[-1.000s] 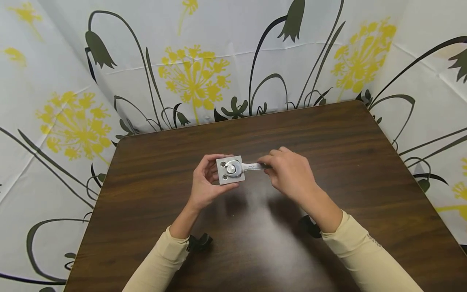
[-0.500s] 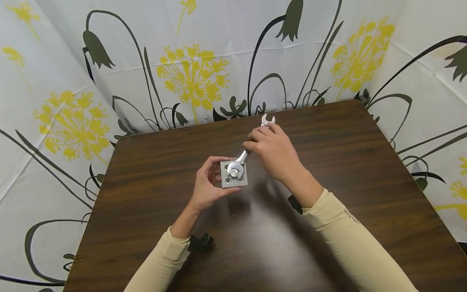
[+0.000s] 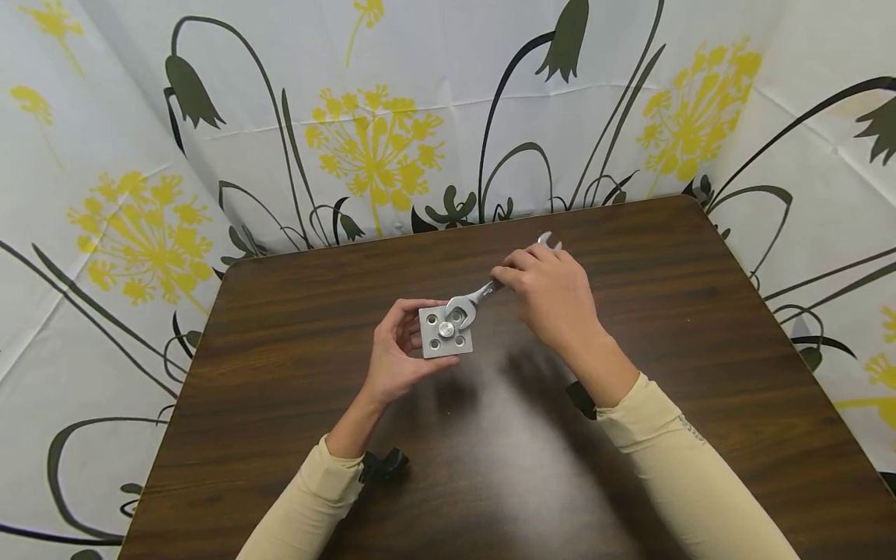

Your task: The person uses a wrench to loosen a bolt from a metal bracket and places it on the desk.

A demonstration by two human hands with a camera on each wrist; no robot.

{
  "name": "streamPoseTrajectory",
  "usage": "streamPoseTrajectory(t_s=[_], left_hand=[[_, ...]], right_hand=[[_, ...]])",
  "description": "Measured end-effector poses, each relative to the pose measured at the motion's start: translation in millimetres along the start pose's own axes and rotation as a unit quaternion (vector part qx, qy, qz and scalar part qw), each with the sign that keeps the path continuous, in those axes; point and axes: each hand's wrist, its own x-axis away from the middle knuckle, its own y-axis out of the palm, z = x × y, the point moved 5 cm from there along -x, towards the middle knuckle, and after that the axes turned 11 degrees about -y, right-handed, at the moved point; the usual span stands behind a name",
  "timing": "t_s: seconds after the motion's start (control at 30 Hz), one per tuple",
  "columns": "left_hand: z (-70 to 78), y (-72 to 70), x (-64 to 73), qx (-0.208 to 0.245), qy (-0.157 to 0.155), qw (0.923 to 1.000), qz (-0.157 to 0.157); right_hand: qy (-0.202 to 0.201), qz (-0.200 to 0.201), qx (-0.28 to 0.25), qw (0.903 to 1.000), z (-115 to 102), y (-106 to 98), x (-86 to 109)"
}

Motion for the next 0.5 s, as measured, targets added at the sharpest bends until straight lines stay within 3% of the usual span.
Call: streamPoseTrajectory(t_s=[0.1, 0.17, 0.23, 0.27, 0.3, 0.33, 0.37, 0.43, 0.5], left_hand=[[-0.5, -0.4, -0.9, 0.013, 0.005, 0.9999, 0.000], [-0.9, -0.6, -1.0, 0.016, 0.006, 0.9999, 0.002], [-1.1, -0.2, -1.1, 0.015, 0.006, 0.9999, 0.003], [-1.2, 0.0, -1.3, 0.015, 0.005, 0.9999, 0.004], [-1.3, 0.3, -1.5, 0.013, 0.005, 0.9999, 0.004], [-1.3, 0.7, -1.8, 0.011, 0.004, 0.9999, 0.005], [-1.2, 1.2, -2.2, 0.009, 0.004, 0.9999, 0.005], [-1.1, 1.8, -2.8, 0.009, 0.003, 0.9999, 0.006], [-1.2, 2.1, -3.3, 0.013, 0.004, 0.9999, 0.008]], right_hand=[[0.074, 0.013, -0.037, 0.9965, 2, -6, 16.7], [0.125, 0.023, -0.091, 0.9877, 0, -10, 25.9], [0.181, 0.026, -0.179, 0.9668, -4, -11, 32.8], [0.209, 0.029, -0.237, 0.9484, -7, -10, 35.5], [0.236, 0.032, -0.298, 0.9242, -10, -10, 37.5], [0.266, 0.035, -0.362, 0.8927, -15, -9, 39.3], [0.297, 0.038, -0.425, 0.8540, -20, -7, 40.8], [0.354, 0.039, -0.538, 0.7642, -33, -3, 42.6], [0.407, 0.041, -0.623, 0.6666, -51, 4, 43.5]])
